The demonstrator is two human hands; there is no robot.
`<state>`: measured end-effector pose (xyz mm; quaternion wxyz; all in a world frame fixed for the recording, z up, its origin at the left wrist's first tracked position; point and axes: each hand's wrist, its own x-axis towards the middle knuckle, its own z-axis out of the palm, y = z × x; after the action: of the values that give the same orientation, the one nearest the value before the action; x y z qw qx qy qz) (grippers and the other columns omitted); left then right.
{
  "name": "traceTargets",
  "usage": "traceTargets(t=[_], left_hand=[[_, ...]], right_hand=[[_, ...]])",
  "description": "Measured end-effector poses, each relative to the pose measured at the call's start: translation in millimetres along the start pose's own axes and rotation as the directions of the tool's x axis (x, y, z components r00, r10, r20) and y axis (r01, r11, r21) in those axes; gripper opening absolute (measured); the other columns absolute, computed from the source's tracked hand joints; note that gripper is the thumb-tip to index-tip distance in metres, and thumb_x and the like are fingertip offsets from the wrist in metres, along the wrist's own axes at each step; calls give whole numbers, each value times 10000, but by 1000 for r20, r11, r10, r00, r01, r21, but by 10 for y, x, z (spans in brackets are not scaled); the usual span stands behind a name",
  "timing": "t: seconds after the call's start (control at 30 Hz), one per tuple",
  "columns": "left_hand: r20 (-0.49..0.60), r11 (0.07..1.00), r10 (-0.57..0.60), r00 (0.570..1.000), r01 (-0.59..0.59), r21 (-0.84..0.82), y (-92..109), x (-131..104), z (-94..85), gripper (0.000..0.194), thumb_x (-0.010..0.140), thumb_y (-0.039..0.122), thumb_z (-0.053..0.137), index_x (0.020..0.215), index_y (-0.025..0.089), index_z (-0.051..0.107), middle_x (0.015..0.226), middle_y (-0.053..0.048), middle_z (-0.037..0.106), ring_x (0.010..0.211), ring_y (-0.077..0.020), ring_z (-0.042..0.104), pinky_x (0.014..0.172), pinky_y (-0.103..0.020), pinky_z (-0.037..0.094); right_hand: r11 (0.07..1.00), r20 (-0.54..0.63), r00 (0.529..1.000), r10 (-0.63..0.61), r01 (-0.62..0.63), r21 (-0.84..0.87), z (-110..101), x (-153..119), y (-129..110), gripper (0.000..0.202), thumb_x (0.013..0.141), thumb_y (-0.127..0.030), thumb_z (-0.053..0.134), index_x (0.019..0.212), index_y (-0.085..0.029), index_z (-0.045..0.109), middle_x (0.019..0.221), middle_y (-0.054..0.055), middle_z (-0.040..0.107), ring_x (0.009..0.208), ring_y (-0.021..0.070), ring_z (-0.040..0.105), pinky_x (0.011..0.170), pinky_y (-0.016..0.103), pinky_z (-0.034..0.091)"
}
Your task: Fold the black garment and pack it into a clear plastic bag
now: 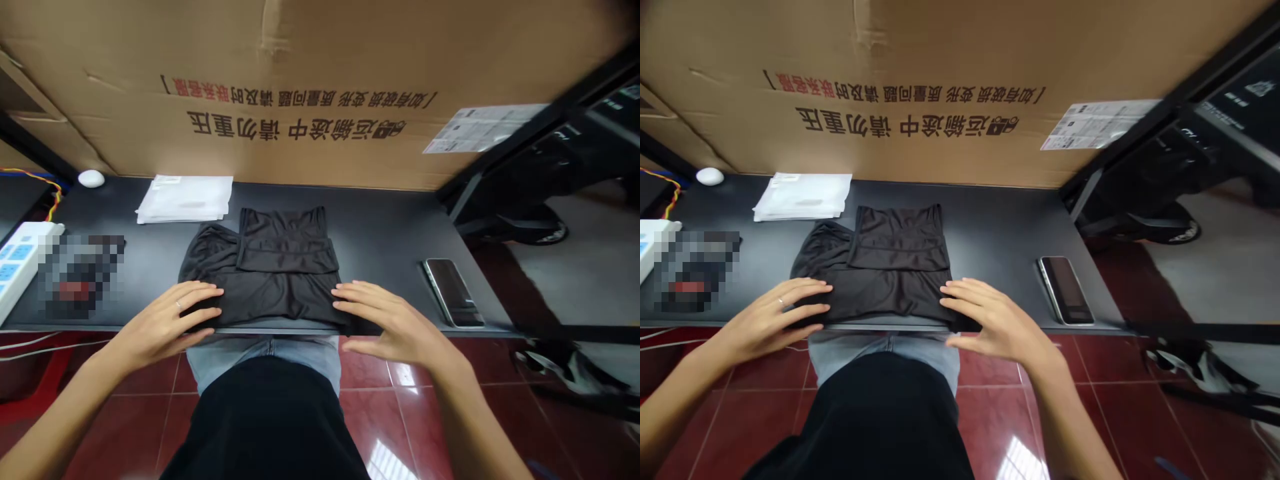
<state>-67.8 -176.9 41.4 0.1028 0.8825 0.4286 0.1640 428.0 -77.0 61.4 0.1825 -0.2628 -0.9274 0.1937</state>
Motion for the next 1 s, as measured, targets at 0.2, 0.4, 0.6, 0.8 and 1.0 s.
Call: traceTargets(t=[0.2,0.4,0.6,0.8,1.0], left_hand=[[-99,997,-65,993,61,-43,-46,-140,68,367,1036,172,674,1317,381,779,1507,-38,760,1490,-299,674,1308,-612,540],[-179,959,-205,962,161,-232,-23,6,-53,175,1023,270,701,1168,333,775,1262,-17,854,1298,-281,788,1296,-593,546],[-345,871,-491,800,444,-208,-141,373,-177,230,1000,488,730,1041,274,802,1060,-15,858,1011,-240,820,1058,-400,652],[-401,824,-565,721,521,-224,-480,944,-222,321,979,531,724,1099,248,818,1071,-32,857,963,-224,790,943,-340,627],[-398,779,-586,706,626,-38,-599,904,-215,406,986,488,717,1316,257,754,1323,-84,798,1044,-258,763,999,-395,598]], right_hand=[[999,-93,995,45,-47,-20,129,44,-108,270,1031,-229,775,1276,-328,832,1384,67,830,1308,342,795,1157,606,669],[991,-141,985,100,-85,106,-24,147,-114,155,1071,-254,707,1155,-316,821,1182,44,878,1107,283,852,996,478,722],[960,-251,927,279,-271,66,-165,446,123,177,1075,-428,685,1048,-319,822,1043,36,879,955,296,851,933,460,698],[927,-309,876,369,-370,60,-60,953,639,219,1012,-450,726,1084,-262,814,936,43,847,820,271,811,865,447,677],[951,-399,891,218,-285,-117,122,942,457,333,1070,-415,681,1335,-236,772,1405,144,800,1342,369,745,1195,601,597]])
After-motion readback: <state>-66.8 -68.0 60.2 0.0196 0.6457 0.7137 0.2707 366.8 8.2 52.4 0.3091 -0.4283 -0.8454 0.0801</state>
